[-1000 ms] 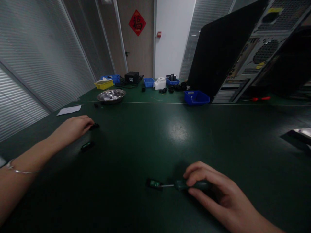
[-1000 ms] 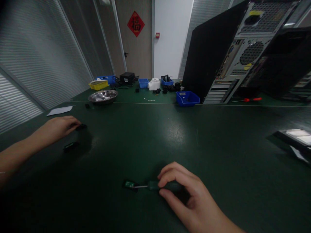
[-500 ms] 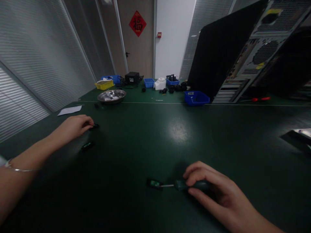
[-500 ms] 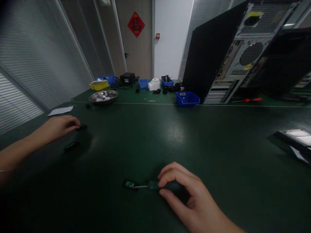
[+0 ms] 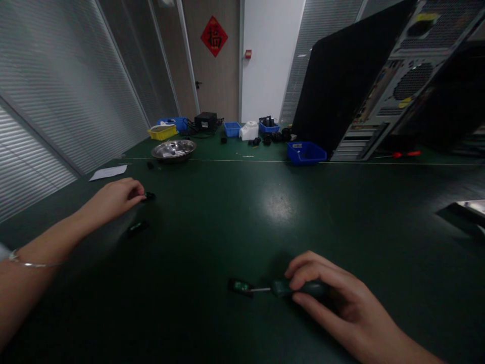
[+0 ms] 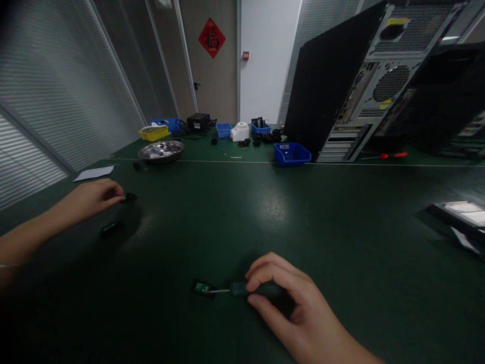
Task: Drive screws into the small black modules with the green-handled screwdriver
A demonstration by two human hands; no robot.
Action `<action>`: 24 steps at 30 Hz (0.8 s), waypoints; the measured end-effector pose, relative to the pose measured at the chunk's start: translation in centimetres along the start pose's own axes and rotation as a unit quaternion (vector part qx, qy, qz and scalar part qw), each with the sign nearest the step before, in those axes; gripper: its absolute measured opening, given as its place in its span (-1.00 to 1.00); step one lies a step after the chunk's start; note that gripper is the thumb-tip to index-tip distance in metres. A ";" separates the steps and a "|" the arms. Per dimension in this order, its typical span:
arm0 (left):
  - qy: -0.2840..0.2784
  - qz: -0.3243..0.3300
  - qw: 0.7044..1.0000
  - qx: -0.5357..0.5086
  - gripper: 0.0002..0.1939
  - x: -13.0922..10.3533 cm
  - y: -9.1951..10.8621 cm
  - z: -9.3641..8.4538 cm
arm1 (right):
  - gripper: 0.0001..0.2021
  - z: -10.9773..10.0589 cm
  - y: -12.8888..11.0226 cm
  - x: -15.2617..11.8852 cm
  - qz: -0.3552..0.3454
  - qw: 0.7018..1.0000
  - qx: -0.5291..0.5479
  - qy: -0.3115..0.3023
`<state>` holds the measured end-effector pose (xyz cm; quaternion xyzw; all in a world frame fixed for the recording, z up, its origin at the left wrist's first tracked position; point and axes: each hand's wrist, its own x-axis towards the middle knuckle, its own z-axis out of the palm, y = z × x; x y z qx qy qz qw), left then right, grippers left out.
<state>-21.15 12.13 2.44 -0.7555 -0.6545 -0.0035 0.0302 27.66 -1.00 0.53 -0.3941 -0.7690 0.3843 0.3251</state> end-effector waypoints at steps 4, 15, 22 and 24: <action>0.000 0.000 1.000 -0.001 -0.76 -0.1 0.0 0.1 | -0.89 0.0 -0.1 0.0 0.001 1.000 0.001 0.002; 0.025 0.020 0.999 0.008 -0.68 0.2 -0.8 0.9 | -0.87 0.0 0.0 0.1 -0.008 1.000 -0.011 0.002; 0.032 0.026 0.999 -0.002 -0.60 0.2 -0.7 1.1 | -0.87 0.0 0.0 0.0 -0.005 1.000 -0.012 0.005; 0.032 0.023 0.999 -0.007 -0.59 0.1 -0.6 1.0 | -0.87 0.0 0.0 0.0 -0.006 1.000 -0.013 0.005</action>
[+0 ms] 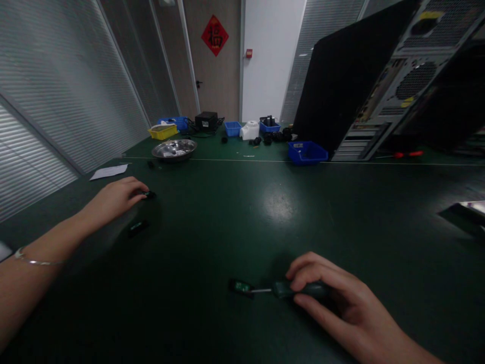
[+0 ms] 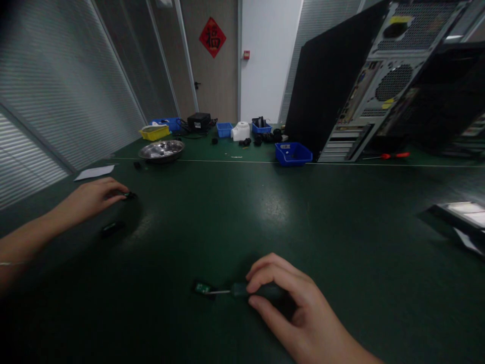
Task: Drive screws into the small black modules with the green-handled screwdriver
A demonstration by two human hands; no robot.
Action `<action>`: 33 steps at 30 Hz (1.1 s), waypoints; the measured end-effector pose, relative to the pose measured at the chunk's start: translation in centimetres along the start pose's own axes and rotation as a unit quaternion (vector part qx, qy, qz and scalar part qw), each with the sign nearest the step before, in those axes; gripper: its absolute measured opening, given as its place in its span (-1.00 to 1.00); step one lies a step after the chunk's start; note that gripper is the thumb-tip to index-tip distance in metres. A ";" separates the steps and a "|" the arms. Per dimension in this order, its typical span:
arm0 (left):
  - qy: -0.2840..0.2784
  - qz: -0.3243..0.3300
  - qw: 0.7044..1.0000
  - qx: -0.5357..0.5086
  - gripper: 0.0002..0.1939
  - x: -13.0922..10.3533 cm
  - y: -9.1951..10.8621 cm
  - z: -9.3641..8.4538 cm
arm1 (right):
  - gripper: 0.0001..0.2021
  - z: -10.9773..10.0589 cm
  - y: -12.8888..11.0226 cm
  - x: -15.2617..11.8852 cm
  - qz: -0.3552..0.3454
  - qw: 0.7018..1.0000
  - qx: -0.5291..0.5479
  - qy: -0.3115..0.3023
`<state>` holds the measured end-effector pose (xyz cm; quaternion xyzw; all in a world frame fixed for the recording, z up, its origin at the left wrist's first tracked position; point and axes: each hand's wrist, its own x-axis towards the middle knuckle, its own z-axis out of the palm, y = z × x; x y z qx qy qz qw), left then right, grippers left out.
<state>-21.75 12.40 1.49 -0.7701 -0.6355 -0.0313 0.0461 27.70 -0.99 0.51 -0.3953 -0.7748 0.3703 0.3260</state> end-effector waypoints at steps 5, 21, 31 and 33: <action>-0.015 -0.013 1.000 -0.018 -0.61 -0.1 0.5 -0.6 | -0.89 0.0 -0.1 0.0 0.003 1.000 -0.001 0.001; -0.076 -0.055 0.990 -0.104 -0.61 -0.1 0.7 -2.0 | -0.89 -0.1 -0.2 0.0 0.006 1.000 0.003 -0.004; -0.075 -0.084 0.988 -0.107 -0.61 0.0 0.8 -1.7 | -0.89 -0.1 -0.3 0.2 0.003 1.000 -0.005 0.004; -0.073 -0.089 0.988 -0.104 -0.61 0.0 0.9 -1.8 | -0.89 -0.1 -0.4 0.2 0.004 1.000 -0.005 0.004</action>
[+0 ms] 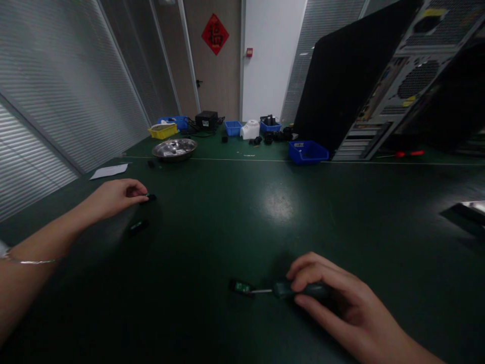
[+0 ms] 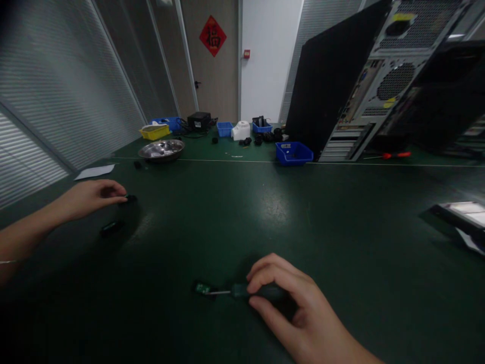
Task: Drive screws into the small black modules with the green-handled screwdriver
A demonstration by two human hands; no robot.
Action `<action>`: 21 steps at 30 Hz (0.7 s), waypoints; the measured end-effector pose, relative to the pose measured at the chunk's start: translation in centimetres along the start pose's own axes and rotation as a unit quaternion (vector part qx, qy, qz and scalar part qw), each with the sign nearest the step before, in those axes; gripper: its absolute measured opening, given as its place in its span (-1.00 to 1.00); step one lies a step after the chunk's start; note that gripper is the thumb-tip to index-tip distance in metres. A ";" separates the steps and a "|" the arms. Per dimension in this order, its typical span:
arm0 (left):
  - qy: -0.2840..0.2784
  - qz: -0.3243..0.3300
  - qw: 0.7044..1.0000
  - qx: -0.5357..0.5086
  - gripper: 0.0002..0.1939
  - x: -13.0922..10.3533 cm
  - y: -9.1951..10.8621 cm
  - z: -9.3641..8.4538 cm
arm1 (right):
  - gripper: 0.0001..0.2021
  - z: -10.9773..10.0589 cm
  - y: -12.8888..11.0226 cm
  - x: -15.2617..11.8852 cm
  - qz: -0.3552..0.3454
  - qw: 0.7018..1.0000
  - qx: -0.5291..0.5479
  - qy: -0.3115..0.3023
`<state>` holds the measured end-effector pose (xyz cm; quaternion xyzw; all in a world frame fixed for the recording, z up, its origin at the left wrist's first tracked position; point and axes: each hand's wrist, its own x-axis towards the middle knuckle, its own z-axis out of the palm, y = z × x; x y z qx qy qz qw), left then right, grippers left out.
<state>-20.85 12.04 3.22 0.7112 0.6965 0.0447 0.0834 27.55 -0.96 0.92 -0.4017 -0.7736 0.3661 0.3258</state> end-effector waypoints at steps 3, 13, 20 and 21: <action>0.005 -0.005 1.000 0.004 -0.61 -0.1 0.2 -0.1 | -0.90 0.0 0.0 0.0 0.000 1.000 0.002 0.003; 0.002 -0.005 1.000 0.008 -0.63 0.0 0.4 -0.2 | -0.88 0.0 0.3 -0.1 -0.003 1.000 0.003 -0.007; 0.018 0.016 1.000 0.008 -0.63 -0.1 0.3 -0.1 | -0.88 0.0 0.0 0.0 -0.004 1.000 0.005 0.001; 0.026 0.020 0.999 0.008 -0.62 -0.2 0.5 -0.3 | -0.88 0.0 0.0 0.0 -0.004 1.000 0.006 0.001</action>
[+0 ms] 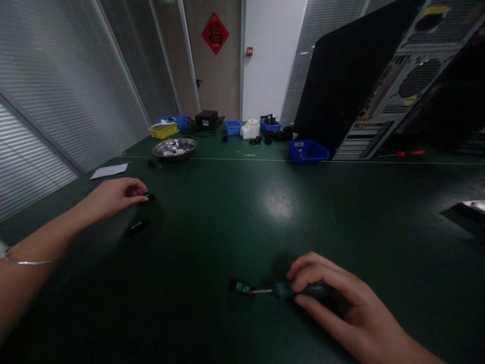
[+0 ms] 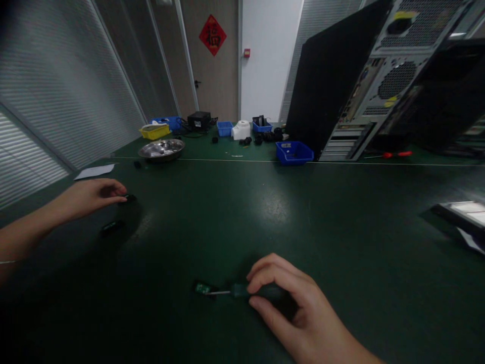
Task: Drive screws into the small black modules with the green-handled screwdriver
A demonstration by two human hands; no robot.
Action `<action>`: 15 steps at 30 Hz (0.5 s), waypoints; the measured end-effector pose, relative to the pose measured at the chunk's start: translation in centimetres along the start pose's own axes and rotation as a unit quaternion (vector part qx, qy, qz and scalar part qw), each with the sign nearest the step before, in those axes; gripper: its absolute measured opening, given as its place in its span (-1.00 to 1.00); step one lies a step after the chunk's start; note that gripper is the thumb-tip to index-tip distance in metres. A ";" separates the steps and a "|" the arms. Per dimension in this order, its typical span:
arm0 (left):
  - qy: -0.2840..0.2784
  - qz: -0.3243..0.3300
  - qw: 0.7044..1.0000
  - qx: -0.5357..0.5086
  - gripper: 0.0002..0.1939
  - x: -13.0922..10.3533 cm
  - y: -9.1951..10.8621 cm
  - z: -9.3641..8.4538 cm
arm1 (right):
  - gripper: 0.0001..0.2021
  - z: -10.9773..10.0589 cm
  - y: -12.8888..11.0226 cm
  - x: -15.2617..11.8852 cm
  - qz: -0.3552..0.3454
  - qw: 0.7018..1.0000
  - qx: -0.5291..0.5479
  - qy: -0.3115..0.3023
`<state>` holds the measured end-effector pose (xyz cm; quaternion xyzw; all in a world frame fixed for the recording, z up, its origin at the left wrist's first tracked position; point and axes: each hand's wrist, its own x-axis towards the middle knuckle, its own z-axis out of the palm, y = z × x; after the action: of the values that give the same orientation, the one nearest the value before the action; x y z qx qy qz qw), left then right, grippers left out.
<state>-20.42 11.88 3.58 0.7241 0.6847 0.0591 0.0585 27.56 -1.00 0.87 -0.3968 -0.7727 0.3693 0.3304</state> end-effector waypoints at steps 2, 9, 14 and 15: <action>0.022 0.014 1.000 0.000 -0.61 -0.3 0.9 -0.5 | -0.88 0.0 0.1 0.0 0.000 1.000 0.003 -0.001; -0.016 0.180 0.980 -0.080 -0.70 -4.1 10.3 -0.5 | -0.89 0.1 0.0 0.1 0.000 1.000 0.021 -0.002; -0.151 0.307 0.919 -0.195 -0.51 -7.7 17.0 2.6 | -0.91 0.1 -0.4 0.0 0.001 0.999 0.037 0.005; -0.161 0.309 0.915 -0.206 -0.44 -8.2 17.7 3.3 | -0.91 0.1 -0.5 0.0 -0.001 0.999 0.041 0.008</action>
<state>-2.87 2.74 3.20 0.8712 0.3809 0.0966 0.2943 27.29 -1.24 1.22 -0.3851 -0.7545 0.3973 0.3529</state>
